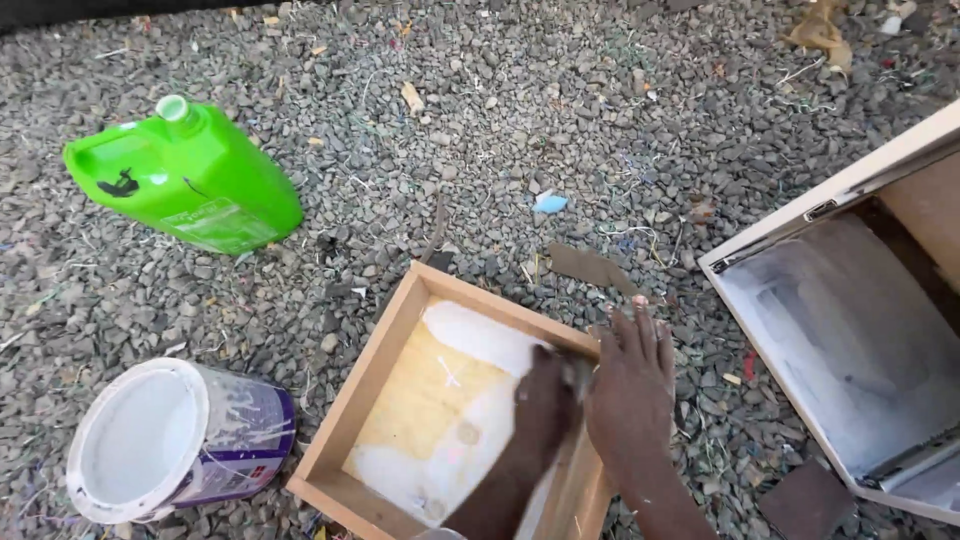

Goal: A person applies white paint to the interior and exterior surfaces of a wooden drawer using a cloth applicator while working on the ground.

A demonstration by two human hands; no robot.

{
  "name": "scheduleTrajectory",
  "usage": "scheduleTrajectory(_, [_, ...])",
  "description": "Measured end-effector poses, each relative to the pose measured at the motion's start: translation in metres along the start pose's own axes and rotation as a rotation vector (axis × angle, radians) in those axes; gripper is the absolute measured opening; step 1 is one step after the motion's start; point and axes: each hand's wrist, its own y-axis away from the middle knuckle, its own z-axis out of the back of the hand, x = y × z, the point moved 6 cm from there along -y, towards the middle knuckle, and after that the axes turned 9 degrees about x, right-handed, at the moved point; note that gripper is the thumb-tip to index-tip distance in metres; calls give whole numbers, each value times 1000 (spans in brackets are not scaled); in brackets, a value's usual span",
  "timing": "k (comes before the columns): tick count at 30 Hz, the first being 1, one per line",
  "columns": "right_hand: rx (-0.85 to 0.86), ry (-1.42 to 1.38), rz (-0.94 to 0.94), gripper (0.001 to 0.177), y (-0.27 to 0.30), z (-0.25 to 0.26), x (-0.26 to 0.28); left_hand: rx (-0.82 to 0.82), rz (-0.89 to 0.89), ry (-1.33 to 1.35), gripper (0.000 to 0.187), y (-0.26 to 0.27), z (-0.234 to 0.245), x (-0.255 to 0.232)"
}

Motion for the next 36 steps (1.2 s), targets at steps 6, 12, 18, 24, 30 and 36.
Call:
scheduleTrajectory(6, [182,55,36,37,-1,0,12,72,-617,-1131,33,-36,26,1])
scheduleTrajectory(12, [-34,-77,74,30,5,8,12,-390,-761,-1567,23,-59,118,-69])
scheduleTrajectory(18, [18,-54,15,25,2,12,12,-438,-387,-1598,27,-89,177,21])
scheduleTrajectory(24, [111,118,14,33,2,9,17,-295,-168,-11,48,-41,132,-46])
scheduleTrajectory(30, [421,133,-6,37,-1,3,17,-266,-165,-1389,26,-139,144,-15])
scheduleTrajectory(36, [388,141,-29,35,-9,8,14,-180,235,-1511,32,-95,224,53])
